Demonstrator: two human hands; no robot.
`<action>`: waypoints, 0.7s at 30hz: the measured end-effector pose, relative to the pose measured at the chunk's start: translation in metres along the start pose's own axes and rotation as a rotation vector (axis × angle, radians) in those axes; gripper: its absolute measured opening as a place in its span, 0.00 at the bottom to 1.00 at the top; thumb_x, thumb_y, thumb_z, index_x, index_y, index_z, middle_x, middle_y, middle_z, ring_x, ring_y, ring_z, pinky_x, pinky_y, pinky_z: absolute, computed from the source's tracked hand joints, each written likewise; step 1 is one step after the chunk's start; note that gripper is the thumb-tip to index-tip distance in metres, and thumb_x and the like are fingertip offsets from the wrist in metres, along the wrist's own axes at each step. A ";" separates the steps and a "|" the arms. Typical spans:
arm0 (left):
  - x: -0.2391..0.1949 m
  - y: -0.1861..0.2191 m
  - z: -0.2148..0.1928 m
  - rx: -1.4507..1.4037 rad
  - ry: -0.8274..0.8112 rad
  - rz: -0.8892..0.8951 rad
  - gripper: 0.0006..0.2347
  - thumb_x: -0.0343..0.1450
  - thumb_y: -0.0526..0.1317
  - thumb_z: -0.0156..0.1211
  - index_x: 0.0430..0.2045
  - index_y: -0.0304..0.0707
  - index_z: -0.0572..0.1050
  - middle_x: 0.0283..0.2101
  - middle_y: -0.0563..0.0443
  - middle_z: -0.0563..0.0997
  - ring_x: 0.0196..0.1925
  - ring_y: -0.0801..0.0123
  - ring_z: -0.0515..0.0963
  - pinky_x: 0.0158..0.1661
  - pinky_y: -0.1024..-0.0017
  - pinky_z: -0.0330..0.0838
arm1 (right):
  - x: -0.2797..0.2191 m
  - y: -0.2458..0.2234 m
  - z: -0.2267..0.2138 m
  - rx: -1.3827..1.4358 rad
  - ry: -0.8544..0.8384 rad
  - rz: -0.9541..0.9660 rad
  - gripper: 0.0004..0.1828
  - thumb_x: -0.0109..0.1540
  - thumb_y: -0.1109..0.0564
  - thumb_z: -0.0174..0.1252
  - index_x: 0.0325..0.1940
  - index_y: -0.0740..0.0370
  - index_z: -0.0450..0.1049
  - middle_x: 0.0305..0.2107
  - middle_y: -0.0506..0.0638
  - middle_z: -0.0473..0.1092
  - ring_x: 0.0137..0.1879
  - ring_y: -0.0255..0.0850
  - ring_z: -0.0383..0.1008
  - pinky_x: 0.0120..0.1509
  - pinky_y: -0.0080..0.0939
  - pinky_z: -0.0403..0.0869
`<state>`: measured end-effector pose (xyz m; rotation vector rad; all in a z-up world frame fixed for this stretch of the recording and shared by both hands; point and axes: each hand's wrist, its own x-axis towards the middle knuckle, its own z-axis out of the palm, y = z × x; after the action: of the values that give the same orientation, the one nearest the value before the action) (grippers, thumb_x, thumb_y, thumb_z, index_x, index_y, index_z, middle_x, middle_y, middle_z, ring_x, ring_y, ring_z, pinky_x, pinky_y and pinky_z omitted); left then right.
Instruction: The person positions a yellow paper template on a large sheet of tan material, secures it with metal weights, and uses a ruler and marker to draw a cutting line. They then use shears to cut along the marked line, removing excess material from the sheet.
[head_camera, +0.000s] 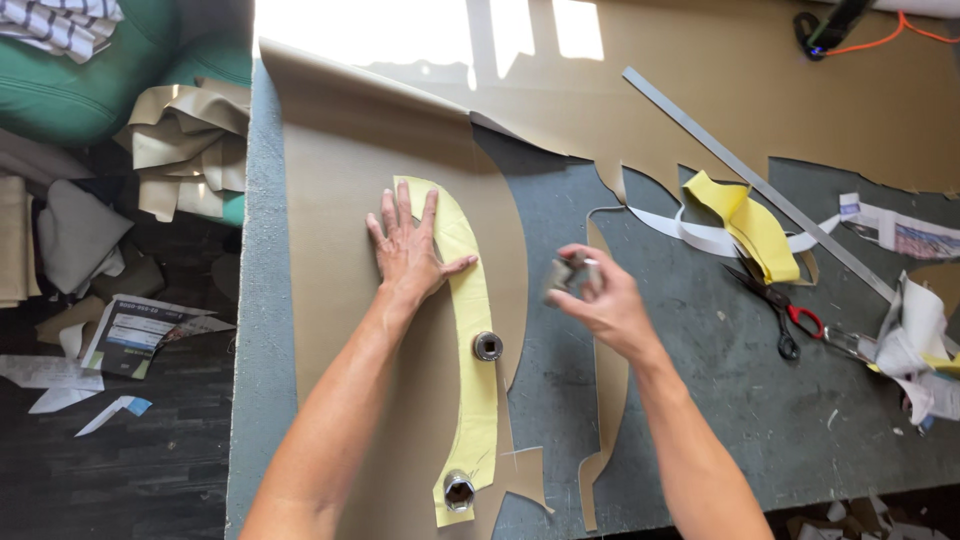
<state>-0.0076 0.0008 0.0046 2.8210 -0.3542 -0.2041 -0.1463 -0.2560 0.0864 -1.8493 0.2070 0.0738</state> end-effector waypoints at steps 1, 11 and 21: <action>-0.001 -0.001 0.001 -0.001 0.016 0.002 0.56 0.50 0.74 0.69 0.73 0.52 0.51 0.76 0.35 0.42 0.77 0.40 0.41 0.67 0.34 0.40 | 0.017 -0.009 0.016 -0.094 -0.050 -0.020 0.30 0.54 0.61 0.72 0.59 0.59 0.73 0.46 0.43 0.71 0.46 0.31 0.67 0.43 0.32 0.67; 0.003 0.000 0.001 -0.019 -0.014 -0.053 0.64 0.49 0.70 0.74 0.73 0.31 0.42 0.76 0.41 0.45 0.78 0.48 0.42 0.70 0.39 0.40 | 0.124 -0.042 0.082 -0.447 -0.393 -0.392 0.34 0.53 0.62 0.71 0.62 0.52 0.70 0.52 0.47 0.76 0.54 0.40 0.75 0.57 0.44 0.74; -0.001 0.000 -0.003 -0.073 0.012 -0.095 0.67 0.46 0.69 0.76 0.70 0.23 0.40 0.75 0.34 0.43 0.78 0.49 0.40 0.70 0.43 0.37 | 0.186 -0.044 0.111 -0.608 -0.476 -0.387 0.29 0.58 0.61 0.67 0.62 0.49 0.68 0.48 0.51 0.78 0.54 0.50 0.80 0.57 0.47 0.77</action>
<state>-0.0083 0.0015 0.0077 2.7677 -0.2065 -0.2162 0.0507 -0.1569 0.0674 -2.3726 -0.5628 0.3317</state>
